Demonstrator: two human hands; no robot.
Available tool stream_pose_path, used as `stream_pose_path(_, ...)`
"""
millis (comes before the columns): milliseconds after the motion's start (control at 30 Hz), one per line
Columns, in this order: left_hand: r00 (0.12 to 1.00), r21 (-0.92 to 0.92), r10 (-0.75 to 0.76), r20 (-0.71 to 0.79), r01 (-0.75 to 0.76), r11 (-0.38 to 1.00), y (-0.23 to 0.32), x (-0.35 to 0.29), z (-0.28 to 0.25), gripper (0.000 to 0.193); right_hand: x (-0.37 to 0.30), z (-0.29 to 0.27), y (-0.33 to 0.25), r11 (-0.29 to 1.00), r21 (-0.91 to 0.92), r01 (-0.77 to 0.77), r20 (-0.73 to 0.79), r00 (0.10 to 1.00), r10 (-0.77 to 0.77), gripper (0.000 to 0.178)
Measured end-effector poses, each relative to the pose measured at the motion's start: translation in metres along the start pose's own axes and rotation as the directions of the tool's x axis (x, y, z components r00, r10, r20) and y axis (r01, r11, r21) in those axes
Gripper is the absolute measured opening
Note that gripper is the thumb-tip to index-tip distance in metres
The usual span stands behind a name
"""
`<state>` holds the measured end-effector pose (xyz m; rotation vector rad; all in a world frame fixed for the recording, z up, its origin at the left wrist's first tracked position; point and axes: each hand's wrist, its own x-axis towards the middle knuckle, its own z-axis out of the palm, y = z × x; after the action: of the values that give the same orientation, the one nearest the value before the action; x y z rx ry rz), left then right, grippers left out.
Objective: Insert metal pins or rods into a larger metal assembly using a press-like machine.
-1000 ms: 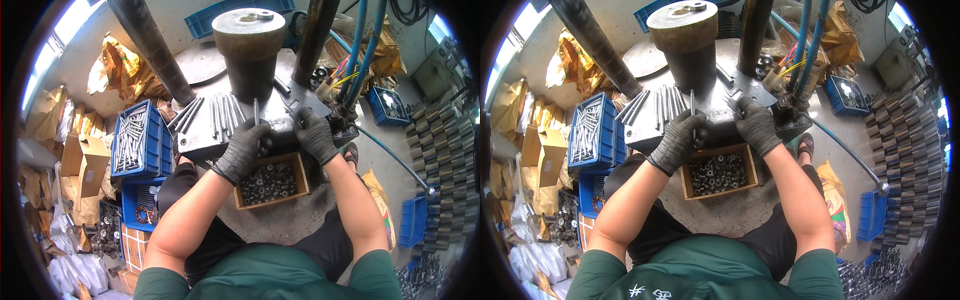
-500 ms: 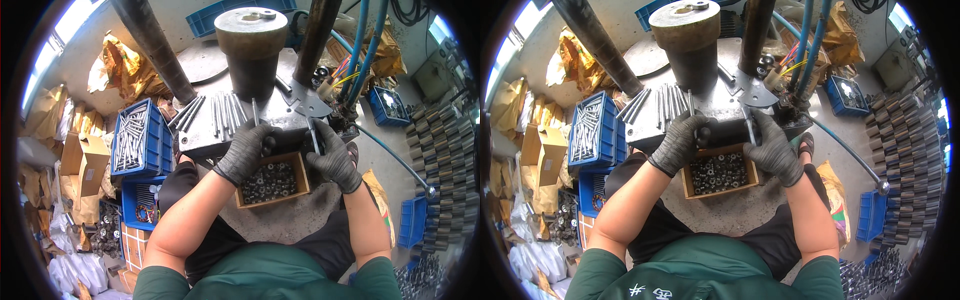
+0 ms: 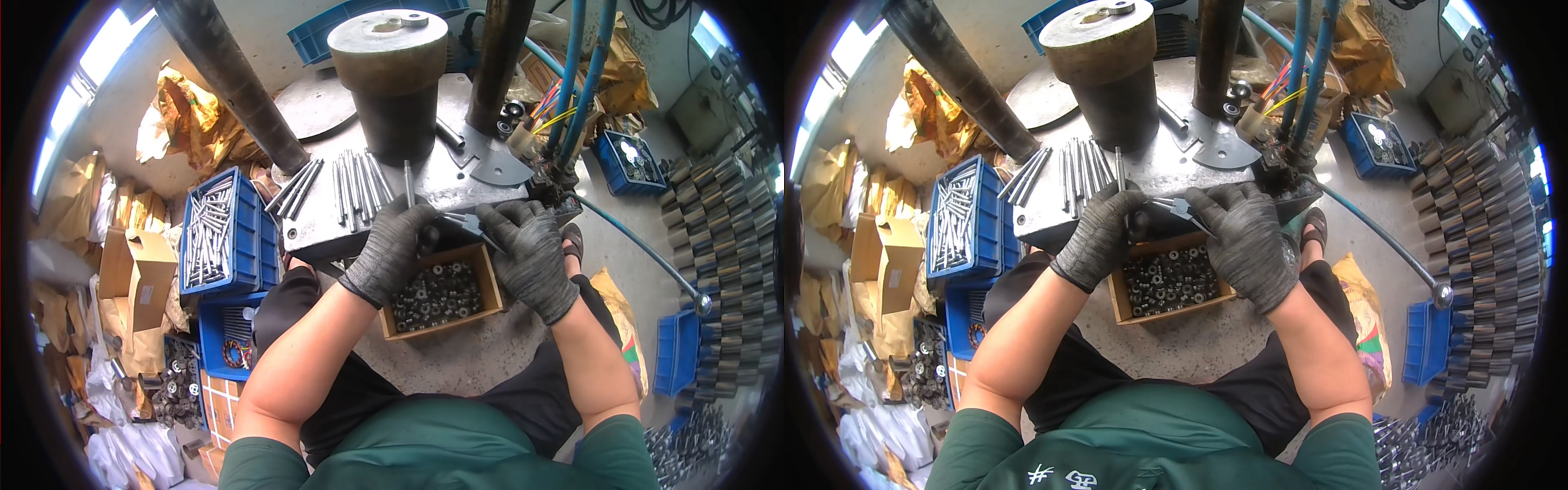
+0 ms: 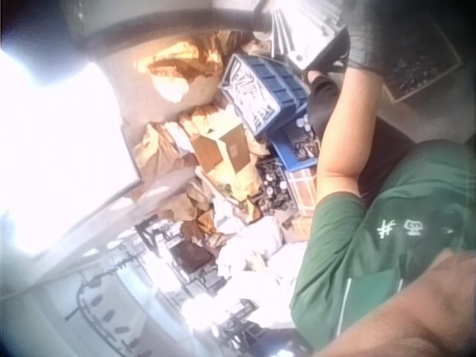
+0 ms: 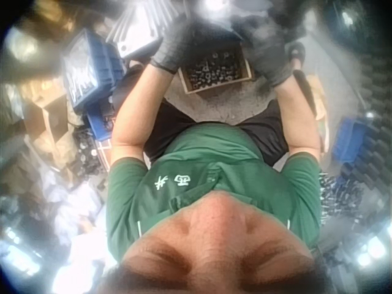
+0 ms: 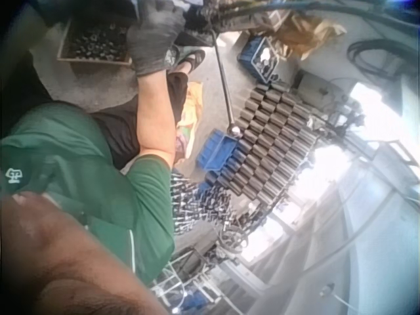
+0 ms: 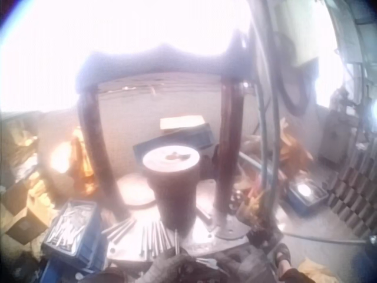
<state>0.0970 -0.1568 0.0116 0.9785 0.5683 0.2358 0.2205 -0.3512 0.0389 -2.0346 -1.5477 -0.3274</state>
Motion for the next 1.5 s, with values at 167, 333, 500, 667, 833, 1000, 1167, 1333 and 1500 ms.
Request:
stream_pose_path(167,0.999,0.052,0.006,0.034,-0.008,0.999,0.000,-0.001,-0.001,0.010,-0.002,0.001,0.002,0.998,-0.045,0.036,0.019,0.999,-0.035,0.049)
stream_pose_path(333,0.999,0.102,0.038,0.035,-0.042,0.994,-0.001,-0.002,0.002,0.010,-0.002,0.000,0.002,0.998,-0.050,0.030,0.026,0.999,-0.028,0.048)
stream_pose_path(500,0.998,0.113,0.044,0.044,-0.049,0.992,0.003,-0.006,0.002,0.009,-0.002,0.001,0.003,0.999,-0.044,0.027,0.027,0.999,-0.025,0.048)
stream_pose_path(667,0.998,0.103,0.042,0.048,-0.046,0.994,0.001,-0.005,0.004,0.009,-0.004,0.003,0.006,0.998,-0.053,0.031,0.010,0.999,-0.031,0.048)
stream_pose_path(833,0.997,0.145,0.034,0.071,-0.044,0.988,0.002,-0.006,0.002,0.011,0.000,0.000,0.000,0.996,-0.082,0.040,-0.003,0.999,-0.040,0.048)
stream_pose_path(1000,0.987,0.205,0.117,0.112,-0.139,0.969,0.004,-0.007,0.000,0.017,-0.009,0.002,0.007,0.955,0.230,-0.185,0.079,0.982,0.171,0.047)
stream_pose_path(1167,0.985,0.418,0.137,0.104,-0.168,0.893,-0.002,-0.002,-0.007,0.025,-0.005,-0.015,0.008,0.832,0.362,-0.421,0.139,0.907,0.398,0.040)
stream_pose_path(1333,0.928,0.569,0.305,0.214,-0.372,0.733,-0.008,0.000,-0.013,0.025,-0.004,-0.024,0.020,0.776,0.403,-0.485,0.263,0.873,0.410,0.042)
stream_pose_path(1500,0.926,0.617,0.302,0.227,-0.376,0.691,-0.001,-0.006,-0.009,0.027,-0.005,-0.034,0.022,0.776,0.434,-0.457,0.280,0.887,0.366,0.041)
